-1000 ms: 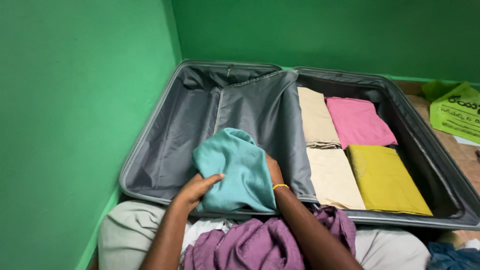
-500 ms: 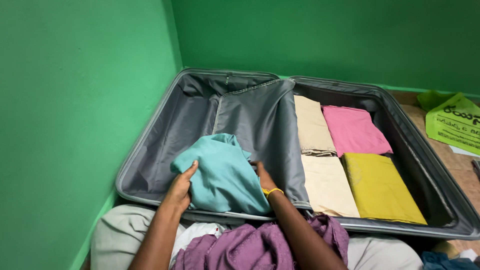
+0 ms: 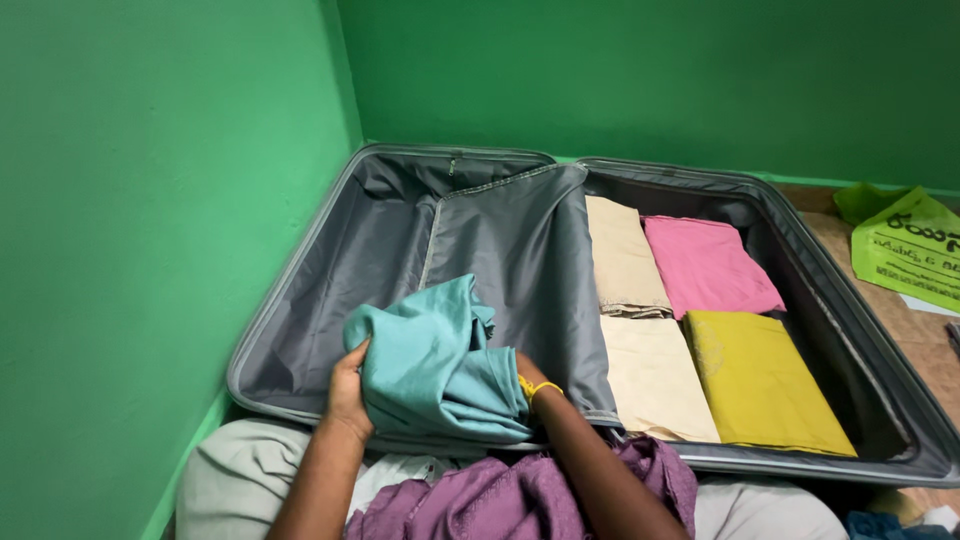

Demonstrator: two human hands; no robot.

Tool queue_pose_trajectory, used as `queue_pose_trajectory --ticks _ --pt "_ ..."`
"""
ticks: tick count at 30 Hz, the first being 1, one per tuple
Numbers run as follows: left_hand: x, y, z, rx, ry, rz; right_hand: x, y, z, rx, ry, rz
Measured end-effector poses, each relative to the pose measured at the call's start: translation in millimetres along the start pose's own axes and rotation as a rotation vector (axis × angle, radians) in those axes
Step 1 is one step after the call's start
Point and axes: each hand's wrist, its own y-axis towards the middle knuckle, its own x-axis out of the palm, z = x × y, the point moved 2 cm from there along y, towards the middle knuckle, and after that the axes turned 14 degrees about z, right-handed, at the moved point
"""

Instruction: The person packs a suitcase by unfolding a pair of pants, folding them, and placing them into the suitcase alongside other folded clothing.

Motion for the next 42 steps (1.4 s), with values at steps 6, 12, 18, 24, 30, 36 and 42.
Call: queue_pose_trajectory --ticks 6,12,18,24,30,36,42 --pt "-8 18 -5 -0.077 0.093 0.088 1 18 6 0.089 -0.215 0.202" --pt "-18 47 -15 -0.126 0.245 0.221 7 49 -9 0.118 -0.215 0.303" --pt "-12 41 -19 -0.169 0.293 0.265 23 64 2 -0.204 0.417 0.249" --pt "17 3 -7 -0.108 0.252 0.262 -4 42 -35 0.175 0.751 0.437" --pt "51 0 35 0.042 0.357 0.235 -55 5 -87 0.355 0.957 0.701" --pt "89 21 108 0.322 0.844 0.158 -61 -17 -120 0.263 0.876 0.656" --pt "75 59 121 0.989 1.470 0.505 -54 -13 -115 0.206 0.760 0.640"
